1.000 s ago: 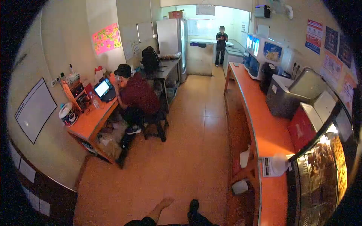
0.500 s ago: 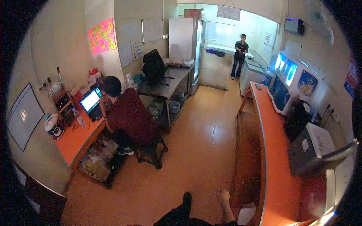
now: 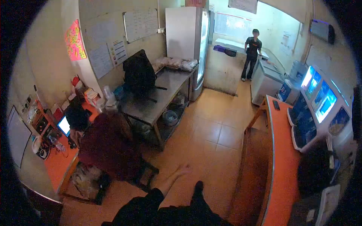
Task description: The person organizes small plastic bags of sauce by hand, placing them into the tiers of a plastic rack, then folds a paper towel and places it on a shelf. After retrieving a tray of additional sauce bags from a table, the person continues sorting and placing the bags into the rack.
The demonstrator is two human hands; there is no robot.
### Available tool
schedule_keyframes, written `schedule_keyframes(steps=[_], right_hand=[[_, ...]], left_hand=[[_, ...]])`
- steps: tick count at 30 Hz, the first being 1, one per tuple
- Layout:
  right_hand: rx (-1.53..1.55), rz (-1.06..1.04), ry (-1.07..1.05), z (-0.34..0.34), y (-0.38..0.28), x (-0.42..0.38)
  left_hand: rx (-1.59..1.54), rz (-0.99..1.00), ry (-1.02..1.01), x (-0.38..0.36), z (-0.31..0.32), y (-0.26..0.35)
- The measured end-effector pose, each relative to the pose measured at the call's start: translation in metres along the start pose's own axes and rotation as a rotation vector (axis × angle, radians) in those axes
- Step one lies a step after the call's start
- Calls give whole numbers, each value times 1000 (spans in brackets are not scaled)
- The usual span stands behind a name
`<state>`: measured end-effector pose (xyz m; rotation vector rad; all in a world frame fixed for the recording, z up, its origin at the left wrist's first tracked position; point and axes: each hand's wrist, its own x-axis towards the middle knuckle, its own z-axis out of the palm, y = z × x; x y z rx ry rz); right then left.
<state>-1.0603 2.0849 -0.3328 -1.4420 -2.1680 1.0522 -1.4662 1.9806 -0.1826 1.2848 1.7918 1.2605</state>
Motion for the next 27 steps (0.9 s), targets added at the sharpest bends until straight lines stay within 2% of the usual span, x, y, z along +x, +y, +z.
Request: schedule_keyframes(steps=[2,6,8,10,11,12,13,14,15,16,17,18,20,21,22,23,24,25,26,27], right_hand=[[79,44,-16,-28,8,79],[288,127,-89,-20,6,238],[378,195,-144,-12,8,290],[452,262,-174,-13,-1,354],[487,299,-181,37,133,423],[727,381,-345,35,105,493],[697,25,-248,3,-1,512],[932,132,-200,8,-33,561],[1171,248,-148,13,-59,601],[1173,253,-142,10,-90,631],[823,97,-125,-6,-133,646],[472,-54,-110,-15,-165,663],[840,-113,-265,37,-90,718],[796,337,-233,38,-80,735],[586,461,-355,31,-87,734],[913,574,-568,59,-6,756],[1076,556,-534,84,64,761],[1010,436,-680,79,76,752],[951,311,-828,72,32,751],[960,321,-842,62,-21,761]], left_hand=[[85,-310,-132,78,25,-92],[5,-440,-80,167,-2,-91],[-245,-367,48,208,-24,-116],[-302,-376,207,242,-79,-45],[-183,-364,185,274,-103,-63],[-64,-346,158,304,-124,-83],[-203,-362,232,333,-140,-92],[-340,-374,300,368,-152,-98],[-342,-369,297,406,-160,-99],[-468,-306,386,439,-170,-101],[-592,-248,474,470,-180,-104],[-518,-270,500,506,-192,-106],[-438,-234,518,574,-214,-99],[-368,-205,541,610,-220,-97],[-486,-245,597,654,-223,-115],[-503,-248,596,692,-225,-136],[-579,-344,598,725,-234,-129],[-644,-443,602,754,-243,-126],[-637,-460,607,780,-247,-130],[-709,-425,632,811,-251,-137]])
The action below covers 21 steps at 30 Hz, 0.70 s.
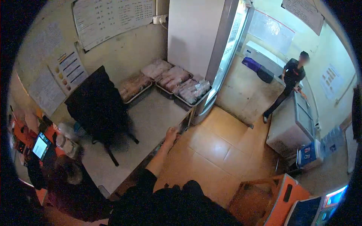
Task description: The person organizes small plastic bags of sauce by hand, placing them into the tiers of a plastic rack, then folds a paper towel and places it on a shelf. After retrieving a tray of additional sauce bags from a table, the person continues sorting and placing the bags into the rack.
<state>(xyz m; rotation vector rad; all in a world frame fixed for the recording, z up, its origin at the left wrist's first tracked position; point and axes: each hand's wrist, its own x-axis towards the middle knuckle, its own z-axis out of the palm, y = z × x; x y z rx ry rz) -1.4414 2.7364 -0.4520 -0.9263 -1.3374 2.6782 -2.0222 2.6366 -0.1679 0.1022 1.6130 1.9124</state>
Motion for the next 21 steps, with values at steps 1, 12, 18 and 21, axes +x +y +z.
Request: schedule_keyframes(steps=[1,12,18,21], right_hand=[[19,0,3,21,-29,18],[26,87,43,-56,-332,255],[-661,-64,228,-5,-526,440],[-616,57,-126,128,-608,446]], left_hand=[[-80,18,2,25,11,5],[-191,67,494,293,14,21],[-80,58,692,331,-8,73],[377,7,674,361,-41,43]])
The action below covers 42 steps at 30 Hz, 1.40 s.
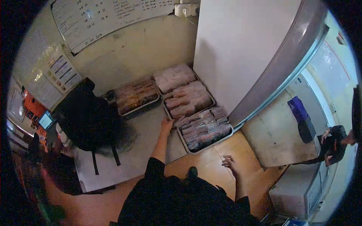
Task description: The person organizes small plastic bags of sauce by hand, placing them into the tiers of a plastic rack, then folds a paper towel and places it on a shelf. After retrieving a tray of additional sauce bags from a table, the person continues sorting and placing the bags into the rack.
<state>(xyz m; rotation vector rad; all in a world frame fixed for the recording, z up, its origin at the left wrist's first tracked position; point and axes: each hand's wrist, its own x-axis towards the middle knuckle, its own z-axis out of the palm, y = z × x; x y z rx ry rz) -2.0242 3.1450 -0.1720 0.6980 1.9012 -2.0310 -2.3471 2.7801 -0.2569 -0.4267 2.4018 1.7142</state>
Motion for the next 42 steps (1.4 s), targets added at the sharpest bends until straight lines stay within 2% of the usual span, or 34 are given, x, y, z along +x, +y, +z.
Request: schedule_keyframes(steps=[1,3,4,5,6,7,8,10,11,13,14,16,17,19,23,25,26,27,28,29,31,32,34,38,40,42], right_hand=[[6,22,-118,19,-23,8],[148,92,-188,62,-46,25],[220,78,-145,79,-48,38],[293,64,-103,92,-46,54],[351,-50,-16,97,-33,70],[344,-48,-37,96,-29,75],[373,-40,7,94,-27,80],[437,-44,44,91,-30,77],[353,-38,70,85,-33,76],[363,-101,72,81,-38,71],[355,-99,57,80,-41,70],[336,-144,15,77,-43,68],[330,-142,3,77,-41,73],[254,-58,138,75,-32,86],[222,-115,71,74,-30,94],[254,-61,73,76,-31,106],[246,-56,91,77,-32,115],[240,-52,110,79,-32,125],[308,-101,33,80,-31,141],[274,-100,199,97,-36,155],[508,-173,56,104,-38,175],[507,-171,48,106,-38,198],[214,-199,-13,112,-40,244],[350,-208,74,159,-76,265],[402,-161,95,169,-85,287],[419,-178,48,190,-110,272]], left_hand=[[-3,-8,20,-12,-5,12],[119,88,129,-52,-14,54],[139,109,64,-43,-13,42],[133,102,83,-52,-16,45],[-105,70,55,-65,-21,51],[-340,44,29,-75,-28,54],[-340,45,51,-69,-34,34],[-464,193,-128,-58,-52,-9],[-466,191,-110,-58,-59,-29],[-155,429,95,-62,-73,-57],[-156,425,112,-74,-88,-49],[-258,-150,34,-112,-120,-36],[-263,-153,47,-135,-138,-29],[-357,-61,-32,-179,-169,-29],[-507,-78,-50,-220,-209,-75],[-250,253,26,-223,-227,-129],[-253,248,41,-235,-240,-138],[-22,69,40,-248,-254,-140],[208,-113,36,-260,-265,-139],[208,-119,45,-269,-273,-133],[-117,27,-58,-291,-286,-113],[-116,26,-51,-303,-290,-92],[-165,-173,-1,-318,-293,-51],[-157,-114,-103,-302,-293,-74],[-325,186,-168,-296,-293,-101],[-409,100,-229,-288,-289,-105]])
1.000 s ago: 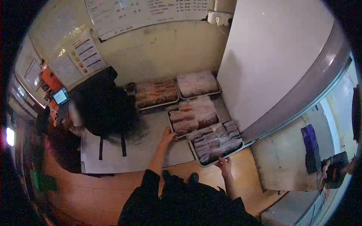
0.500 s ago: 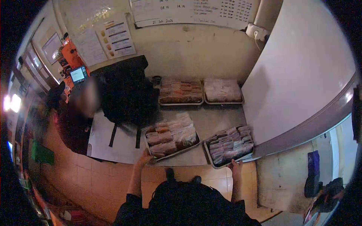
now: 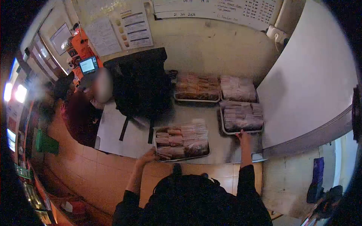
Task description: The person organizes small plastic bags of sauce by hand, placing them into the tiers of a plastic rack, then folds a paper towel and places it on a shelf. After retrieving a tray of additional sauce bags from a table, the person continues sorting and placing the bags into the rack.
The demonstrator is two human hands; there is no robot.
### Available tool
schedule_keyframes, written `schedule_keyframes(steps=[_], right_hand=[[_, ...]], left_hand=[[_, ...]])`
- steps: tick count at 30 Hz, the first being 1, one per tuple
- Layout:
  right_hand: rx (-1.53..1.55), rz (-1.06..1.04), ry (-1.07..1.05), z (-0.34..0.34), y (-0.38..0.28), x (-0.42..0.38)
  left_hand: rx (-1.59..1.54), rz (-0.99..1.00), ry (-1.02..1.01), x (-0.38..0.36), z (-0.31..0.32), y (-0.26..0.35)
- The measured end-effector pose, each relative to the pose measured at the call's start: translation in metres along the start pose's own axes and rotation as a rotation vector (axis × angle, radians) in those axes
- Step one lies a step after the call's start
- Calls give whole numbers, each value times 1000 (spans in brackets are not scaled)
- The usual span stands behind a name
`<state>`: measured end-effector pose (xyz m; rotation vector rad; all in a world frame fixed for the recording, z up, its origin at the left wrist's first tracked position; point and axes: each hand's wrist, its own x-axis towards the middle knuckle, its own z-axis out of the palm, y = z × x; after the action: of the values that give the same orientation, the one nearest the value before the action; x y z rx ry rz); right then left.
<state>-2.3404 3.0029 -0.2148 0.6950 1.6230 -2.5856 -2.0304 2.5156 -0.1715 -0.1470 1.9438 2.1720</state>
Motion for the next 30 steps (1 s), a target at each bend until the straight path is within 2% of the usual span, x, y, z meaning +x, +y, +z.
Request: schedule_keyframes(steps=[1,2,3,4,6,7,8,11,12,13,15,16,18,19,21,22,23,24,25,27,28,30], right_hand=[[24,-13,-49,9,-6,-8],[26,-13,-43,-22,8,26],[-89,-60,-68,-52,32,54],[-205,-103,-90,-46,60,84],[-150,-86,-16,-26,21,34],[-95,-70,48,11,-2,3],[31,-89,31,2,11,15],[53,-124,-4,3,13,11],[66,-151,-173,-16,24,27],[67,-157,-163,-19,20,24],[-367,-66,-117,-20,6,17],[-374,-63,-113,-32,13,19],[-1284,-757,-46,-64,48,27],[-1281,-752,-56,-62,26,-17],[-1043,-543,-303,19,-22,-113],[-1028,-487,-489,36,-29,-141],[-1009,-431,-672,50,-31,-163],[-1064,-512,-844,66,-29,-182],[-1113,-600,-1018,82,-27,-197],[-1383,-700,-1152,106,-25,-218],[-1380,-701,-1159,111,-14,-221],[-1523,-787,-1058,113,14,-218]], left_hand=[[-95,-79,-40,7,1,0],[-93,-82,-45,11,-1,1],[43,-133,-47,16,-3,2],[179,-185,-49,20,-3,2],[210,-163,-72,29,6,6],[241,-137,-86,35,16,15],[298,-290,-86,34,47,82],[376,-424,-173,54,48,58],[289,-318,-150,66,45,17],[290,-317,-161,68,49,14],[270,-314,-83,74,58,13],[263,-318,-86,76,58,6],[296,33,-149,76,53,-11],[297,27,-141,71,56,-4],[549,-204,-12,58,65,18],[548,-217,-4,56,67,12],[583,16,146,57,68,1],[613,248,294,55,71,-7],[614,242,300,54,75,-2],[810,330,401,49,83,24],[812,326,407,43,94,43],[1045,313,269,35,118,75]])
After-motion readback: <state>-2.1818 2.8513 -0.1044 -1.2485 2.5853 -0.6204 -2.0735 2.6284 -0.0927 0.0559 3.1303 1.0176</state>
